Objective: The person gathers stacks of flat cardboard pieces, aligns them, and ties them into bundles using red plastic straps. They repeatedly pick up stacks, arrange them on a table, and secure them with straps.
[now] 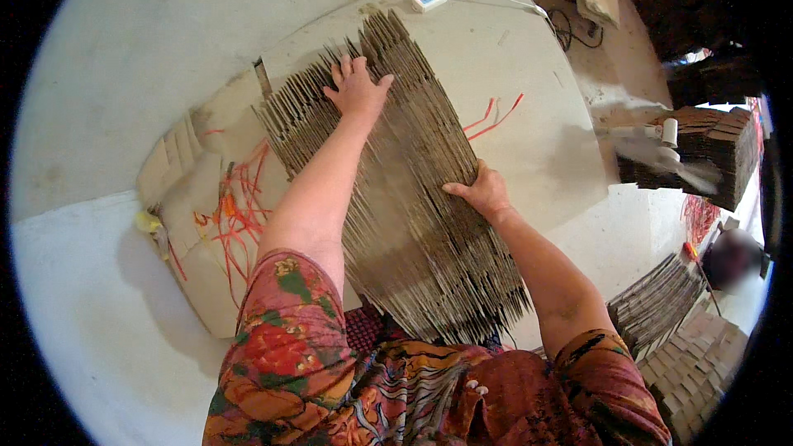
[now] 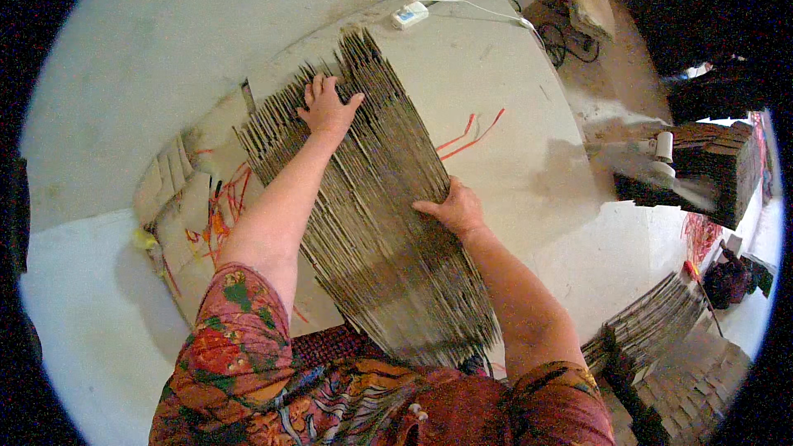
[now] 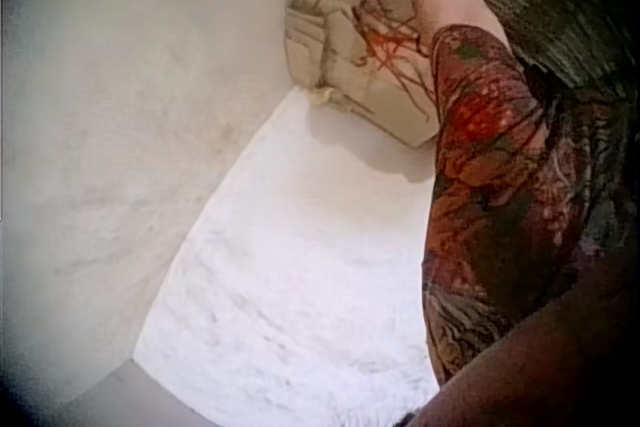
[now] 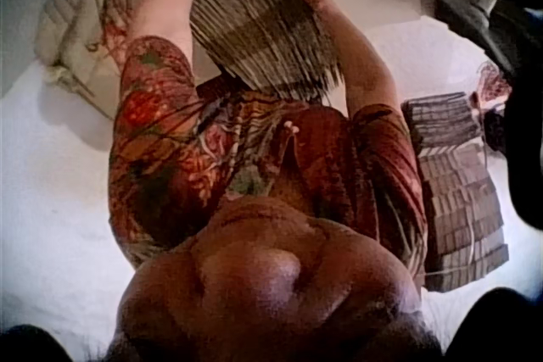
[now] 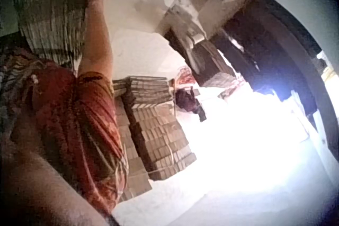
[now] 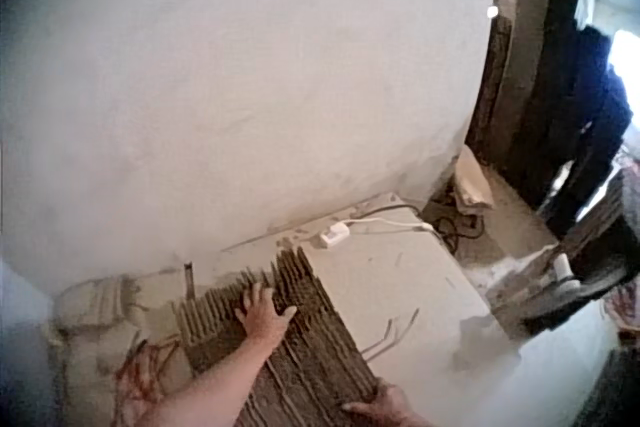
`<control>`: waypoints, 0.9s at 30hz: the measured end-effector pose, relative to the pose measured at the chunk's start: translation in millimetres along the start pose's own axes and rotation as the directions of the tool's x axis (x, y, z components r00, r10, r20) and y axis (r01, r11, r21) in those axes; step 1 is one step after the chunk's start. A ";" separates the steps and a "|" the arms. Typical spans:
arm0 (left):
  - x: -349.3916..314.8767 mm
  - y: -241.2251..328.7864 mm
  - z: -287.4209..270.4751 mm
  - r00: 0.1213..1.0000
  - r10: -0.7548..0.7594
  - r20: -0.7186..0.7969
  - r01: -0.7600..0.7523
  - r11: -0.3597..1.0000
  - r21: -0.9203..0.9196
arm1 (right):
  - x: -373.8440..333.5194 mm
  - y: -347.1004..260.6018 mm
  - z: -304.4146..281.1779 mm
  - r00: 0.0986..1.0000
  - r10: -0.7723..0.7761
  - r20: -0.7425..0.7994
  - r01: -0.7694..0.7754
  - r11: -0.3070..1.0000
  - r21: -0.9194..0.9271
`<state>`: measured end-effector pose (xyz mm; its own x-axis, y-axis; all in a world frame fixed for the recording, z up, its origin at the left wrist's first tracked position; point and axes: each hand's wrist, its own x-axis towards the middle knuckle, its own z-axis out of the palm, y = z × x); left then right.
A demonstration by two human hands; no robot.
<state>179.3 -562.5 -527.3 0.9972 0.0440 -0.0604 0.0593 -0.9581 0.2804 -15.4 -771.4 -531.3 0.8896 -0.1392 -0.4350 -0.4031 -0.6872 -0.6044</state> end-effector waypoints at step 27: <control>6.9 30.8 2.1 0.999 0.027 0.028 -0.027 1.000 0.000 | 5.5 12.8 5.9 0.999 -0.029 -0.037 0.028 0.999 -0.020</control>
<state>187.9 -592.3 -521.1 0.9968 0.0097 -0.0797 0.0318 -0.9590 0.2816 -17.0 -776.8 -545.4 0.9082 -0.1458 -0.3923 -0.3736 -0.7050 -0.6028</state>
